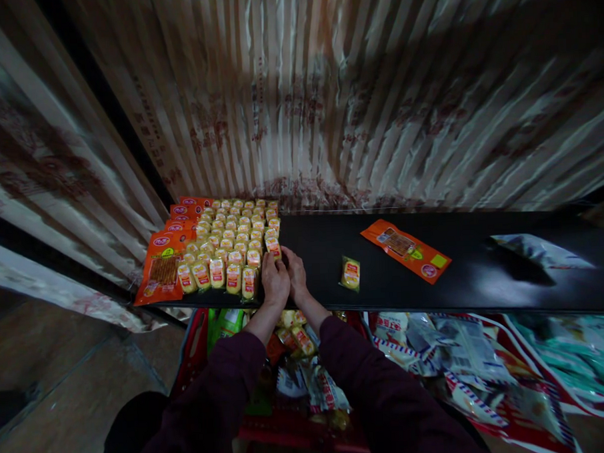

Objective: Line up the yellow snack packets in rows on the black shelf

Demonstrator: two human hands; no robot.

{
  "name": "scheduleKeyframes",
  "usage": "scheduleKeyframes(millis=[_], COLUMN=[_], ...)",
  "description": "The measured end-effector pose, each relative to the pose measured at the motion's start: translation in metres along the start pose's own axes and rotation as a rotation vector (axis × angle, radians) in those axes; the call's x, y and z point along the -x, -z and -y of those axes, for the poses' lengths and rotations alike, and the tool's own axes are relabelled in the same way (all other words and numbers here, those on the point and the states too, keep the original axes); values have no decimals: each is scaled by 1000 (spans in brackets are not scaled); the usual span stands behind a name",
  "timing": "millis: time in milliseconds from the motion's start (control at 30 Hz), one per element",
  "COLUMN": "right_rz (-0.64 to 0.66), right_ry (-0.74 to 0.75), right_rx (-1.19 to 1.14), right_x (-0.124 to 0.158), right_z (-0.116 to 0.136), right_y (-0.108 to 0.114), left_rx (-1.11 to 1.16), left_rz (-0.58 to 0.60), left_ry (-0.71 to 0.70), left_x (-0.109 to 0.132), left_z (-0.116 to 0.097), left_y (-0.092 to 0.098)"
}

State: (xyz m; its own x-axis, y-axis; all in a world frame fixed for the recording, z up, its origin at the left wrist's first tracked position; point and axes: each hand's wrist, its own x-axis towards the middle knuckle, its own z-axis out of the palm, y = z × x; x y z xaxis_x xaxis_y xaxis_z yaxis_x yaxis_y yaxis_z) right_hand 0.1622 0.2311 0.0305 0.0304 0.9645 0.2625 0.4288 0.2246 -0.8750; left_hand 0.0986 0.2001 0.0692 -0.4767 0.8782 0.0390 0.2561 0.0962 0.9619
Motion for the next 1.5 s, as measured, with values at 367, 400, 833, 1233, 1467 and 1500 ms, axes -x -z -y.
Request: scheduleKeyframes(millis=[367, 400, 833, 1233, 1467, 1500], right_rz=[31, 34, 45, 35, 6, 9], right_ry=[17, 16, 5, 11, -22, -27], right_rx=[141, 137, 103, 50, 25, 17], right_x=[-2, -3, -11, -15, -19, -20], right_z=[3, 2, -8, -3, -2, -2], right_y=[0, -1, -2, -3, -6, -6], left_rx=[-181, -178, -149, -148, -118, -114], left_rz=[44, 40, 6, 8, -6, -5], left_ry=[-17, -24, -47, -81, -88, -89], left_x=[-5, -6, -10, -15, -18, -19], left_z=[0, 1, 7, 5, 3, 2], left_y=[-2, -2, -11, -11, -11, -11])
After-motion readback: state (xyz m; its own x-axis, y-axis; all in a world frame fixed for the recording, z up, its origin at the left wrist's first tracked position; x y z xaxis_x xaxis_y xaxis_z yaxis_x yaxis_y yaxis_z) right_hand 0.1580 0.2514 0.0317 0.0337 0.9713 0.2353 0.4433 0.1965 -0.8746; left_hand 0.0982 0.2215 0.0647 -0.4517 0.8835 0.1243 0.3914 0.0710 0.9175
